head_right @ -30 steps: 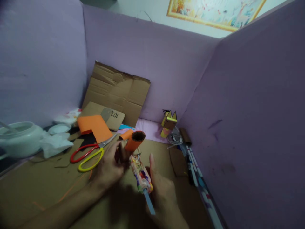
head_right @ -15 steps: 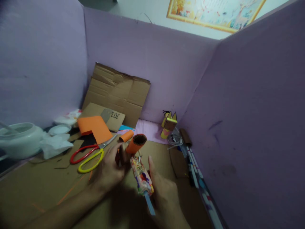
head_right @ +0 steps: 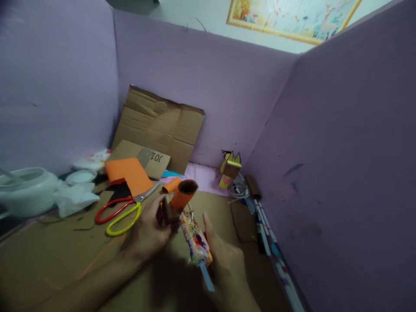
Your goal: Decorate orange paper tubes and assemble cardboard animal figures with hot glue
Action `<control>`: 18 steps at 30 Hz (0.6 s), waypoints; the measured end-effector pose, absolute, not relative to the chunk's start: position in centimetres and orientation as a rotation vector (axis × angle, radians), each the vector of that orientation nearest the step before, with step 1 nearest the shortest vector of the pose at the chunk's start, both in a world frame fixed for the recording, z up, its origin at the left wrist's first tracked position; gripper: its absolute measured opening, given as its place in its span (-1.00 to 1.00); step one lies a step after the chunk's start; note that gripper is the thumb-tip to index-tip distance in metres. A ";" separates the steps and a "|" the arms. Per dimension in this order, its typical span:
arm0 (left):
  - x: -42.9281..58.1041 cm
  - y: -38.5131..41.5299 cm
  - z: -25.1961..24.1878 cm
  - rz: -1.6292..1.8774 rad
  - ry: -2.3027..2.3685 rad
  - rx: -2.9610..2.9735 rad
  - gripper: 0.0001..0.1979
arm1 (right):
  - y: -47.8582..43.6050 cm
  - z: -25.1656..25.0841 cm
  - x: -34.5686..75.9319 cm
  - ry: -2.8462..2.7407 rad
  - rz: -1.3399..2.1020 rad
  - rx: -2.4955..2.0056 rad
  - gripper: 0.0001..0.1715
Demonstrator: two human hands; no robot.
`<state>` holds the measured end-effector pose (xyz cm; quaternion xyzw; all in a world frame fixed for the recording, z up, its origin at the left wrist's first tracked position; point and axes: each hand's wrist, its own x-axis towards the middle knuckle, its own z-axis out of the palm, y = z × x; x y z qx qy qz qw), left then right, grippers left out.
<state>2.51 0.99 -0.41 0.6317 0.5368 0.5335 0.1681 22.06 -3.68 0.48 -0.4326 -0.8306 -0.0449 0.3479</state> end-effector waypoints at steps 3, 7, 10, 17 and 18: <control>2.5 0.9 -0.3 1.513 1.537 1.812 -0.48 | -3.7 0.5 22.1 -2.158 -0.102 -1.127 -0.06; 2.5 0.9 -0.1 1.495 1.539 1.816 -0.49 | -3.7 0.6 22.0 -2.135 -0.075 -1.122 -0.08; 2.4 0.8 0.1 1.494 1.523 1.811 -0.50 | -3.6 0.5 22.0 -2.134 -0.079 -1.116 -0.10; 2.4 0.9 0.0 1.425 1.535 1.707 -0.47 | -3.7 0.5 21.9 -2.044 0.099 -1.190 -0.30; 2.5 0.9 -0.1 1.417 1.529 1.671 -0.45 | -3.8 0.7 21.8 -2.004 0.162 -1.201 -0.34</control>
